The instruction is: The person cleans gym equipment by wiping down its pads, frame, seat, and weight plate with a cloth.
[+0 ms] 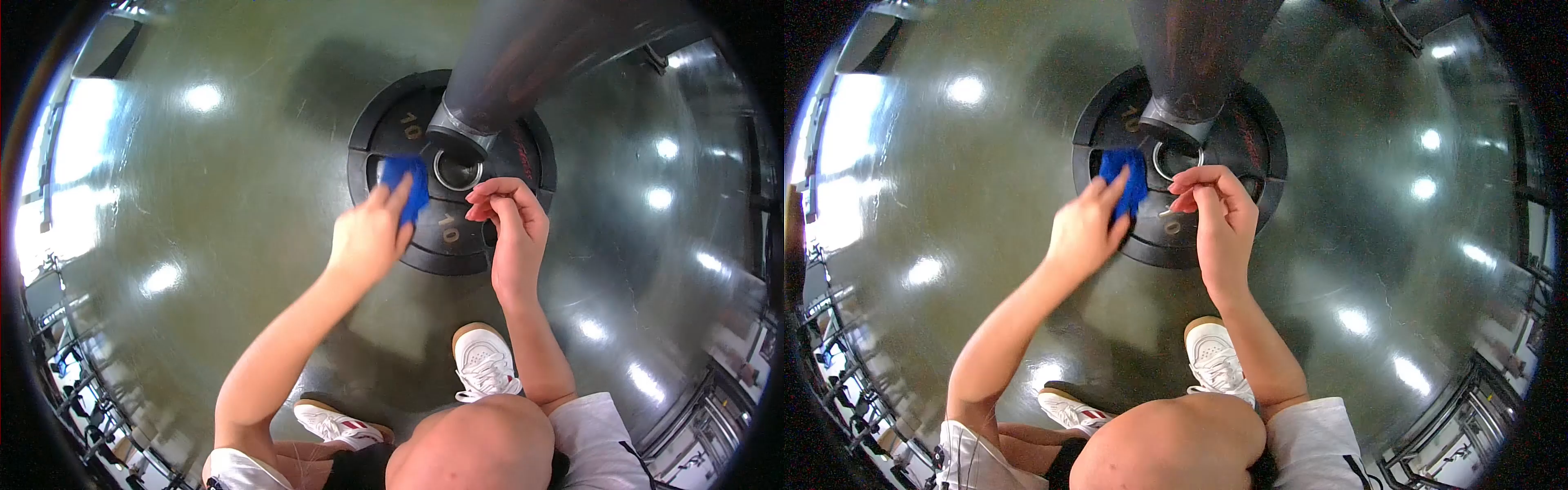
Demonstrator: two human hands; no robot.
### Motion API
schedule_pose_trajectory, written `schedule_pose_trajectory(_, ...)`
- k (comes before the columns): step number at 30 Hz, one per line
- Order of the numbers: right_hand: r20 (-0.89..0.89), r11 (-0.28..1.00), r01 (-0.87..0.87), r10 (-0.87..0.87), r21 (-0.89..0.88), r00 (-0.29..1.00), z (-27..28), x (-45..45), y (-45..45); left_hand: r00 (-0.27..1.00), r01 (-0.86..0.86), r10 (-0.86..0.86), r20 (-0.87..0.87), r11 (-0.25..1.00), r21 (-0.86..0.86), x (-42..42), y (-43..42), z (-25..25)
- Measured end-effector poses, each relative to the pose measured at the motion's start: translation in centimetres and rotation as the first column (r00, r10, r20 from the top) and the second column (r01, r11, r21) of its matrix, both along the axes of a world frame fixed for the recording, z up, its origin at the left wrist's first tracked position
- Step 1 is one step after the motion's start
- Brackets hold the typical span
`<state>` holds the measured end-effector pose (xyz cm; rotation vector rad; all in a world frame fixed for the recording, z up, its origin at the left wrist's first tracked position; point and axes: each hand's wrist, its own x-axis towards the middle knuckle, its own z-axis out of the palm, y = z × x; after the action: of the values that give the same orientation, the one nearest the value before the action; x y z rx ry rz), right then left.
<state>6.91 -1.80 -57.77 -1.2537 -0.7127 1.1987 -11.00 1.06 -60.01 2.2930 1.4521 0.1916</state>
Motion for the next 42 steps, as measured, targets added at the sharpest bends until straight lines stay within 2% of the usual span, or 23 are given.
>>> schedule_pose_trajectory(2, -0.013, 1.0, 0.007, -0.007, 0.003, 1.0, 0.0, 0.0, 0.0, 0.998, 0.05, -0.056, -0.035, 0.988, -0.148, -0.3, -2.8, 1.5)
schedule_pose_trajectory(6, 0.023, 1.0, 0.007, -0.008, 0.013, 1.0, 0.1, 0.3, -0.2, 0.977, 0.202, -0.184, 0.111, 0.962, -0.182, 0.3, -5.6, 2.6)
schedule_pose_trajectory(8, 0.029, 1.0, 0.02, -0.02, 0.019, 0.999, 0.3, 0.8, -0.3, 0.947, 0.246, -0.101, 0.306, 0.839, -0.485, 0.8, -5.5, 3.5)
schedule_pose_trajectory(9, 0.035, 0.999, 0.035, -0.036, 0.027, 0.999, 0.4, 1.2, -0.4, 0.945, 0.25, -0.1, 0.312, 0.835, -0.49, 0.8, -5.3, 3.1)
schedule_pose_trajectory(12, 0.042, 0.997, 0.07, -0.071, 0.025, 0.997, 0.1, 2.1, -1.0, 0.738, 0.213, 0.249, 0.627, 0.796, -0.567, -0.1, -5.2, 1.3)
schedule_pose_trajectory(13, 0.055, 0.996, 0.081, -0.082, 0.029, 0.995, 0.1, 2.3, -1.2, 0.525, 0.18, 0.689, 0.5, 0.484, -0.856, -0.1, -5.4, 1.3)
schedule_pose_trajectory(14, 0.065, 0.997, 0.07, -0.071, 0.022, 0.995, 0.1, 2.6, -1.5, 0.414, 0.215, 0.794, 0.445, 0.39, -0.896, -0.5, -5.3, 1.6)
schedule_pose_trajectory(17, 0.085, 0.998, 0.058, -0.055, -0.029, 0.995, 0.2, 2.9, -2.1, 0.449, 0.078, 0.736, 0.507, 0.533, -0.842, -1.4, -4.6, 2.9)
schedule_pose_trajectory(19, 0.084, 0.997, 0.067, -0.063, -0.042, 0.995, -0.1, 3.3, -2.5, 0.289, 0.369, 0.775, 0.562, 0.451, -0.812, -4.3, -3.7, 3.6)
schedule_pose_trajectory(20, 0.073, 0.997, 0.072, -0.07, -0.024, 0.995, -0.4, 3.6, -2.6, 0.628, 0.262, 0.445, 0.638, 0.651, -0.712, -4.9, -3.4, 3.6)
schedule_pose_trajectory(21, 0.062, 0.997, 0.077, -0.077, -0.007, 0.995, -0.5, 3.8, -2.6, 0.869, 0.245, 0.057, 0.492, 0.813, -0.527, -5.4, -3.2, 3.7)
schedule_pose_trajectory(22, 0.061, 0.997, 0.077, -0.077, -0.008, 0.995, -0.4, 3.9, -2.7, 0.926, 0.374, -0.305, 0.223, 0.827, -0.419, -5.7, -2.8, 5.1)
schedule_pose_trajectory(23, 0.074, 0.997, 0.078, -0.076, -0.015, 0.994, -0.4, 4.0, -2.7, 0.935, 0.347, -0.351, 0.053, 0.869, -0.353, -6.2, -3.1, 4.8)
schedule_pose_trajectory(25, 0.084, 0.997, 0.078, -0.076, -0.018, 0.994, -0.5, 4.0, -2.3, 0.946, 0.09, 0.094, 0.311, 0.843, -0.531, -6.3, -3.8, 4.5)
schedule_pose_trajectory(27, 0.067, 0.998, 0.056, -0.057, 0.018, 0.996, -0.4, 3.7, -2.5, 0.741, -0.052, 0.594, 0.313, 0.516, -0.855, -6.1, -3.5, 4.4)
schedule_pose_trajectory(28, 0.064, 0.999, 0.05, -0.051, 0.016, 0.997, -0.5, 3.6, -2.6, 0.526, 0.125, 0.772, 0.357, 0.345, -0.93, -5.5, -3.3, 4.8)
schedule_pose_trajectory(31, 0.074, 1.0, -0.006, 0.007, -0.015, 0.997, -0.6, 2.9, -2.9, 0.554, 0.222, 0.772, 0.312, 0.224, -0.949, -5.6, -3.9, 3.7)
schedule_pose_trajectory(35, 0.058, 0.948, -0.312, 0.315, -0.06, 0.947, -0.3, 2.3, -4.3, 0.511, 0.376, 0.781, 0.36, 0.174, -0.91, -4.2, -5.0, 3.7)
schedule_pose_trajectory(37, -0.022, 0.829, -0.554, 0.554, -0.076, 0.832, -0.8, 1.6, -5.4, 0.48, 0.448, 0.793, 0.376, 0.147, -0.882, -3.7, -5.1, 3.7)
schedule_pose_trajectory(38, -0.026, 0.825, -0.56, 0.56, -0.071, 0.828, -1.1, 1.4, -6.2, 0.436, 0.449, 0.821, 0.369, 0.157, -0.88, -3.0, -5.4, 4.0)
schedule_pose_trajectory(40, -0.278, 0.772, -0.633, 0.595, -0.065, 0.754, -1.5, 1.1, -7.6, 0.421, 0.462, 0.832, 0.361, 0.146, -0.875, -2.7, -5.5, 4.0)
schedule_pose_trajectory(41, -0.278, 0.765, -0.64, 0.602, -0.065, 0.748, -1.4, 1.0, -7.9, 0.413, 0.46, 0.836, 0.361, 0.151, -0.875, -2.8, -5.4, 4.0)
schedule_pose_trajectory(42, -0.354, 0.755, -0.652, 0.594, -0.065, 0.723, -1.2, 0.9, -8.1, 0.495, 0.452, 0.766, 0.41, 0.176, -0.874, -2.8, -5.4, 4.0)
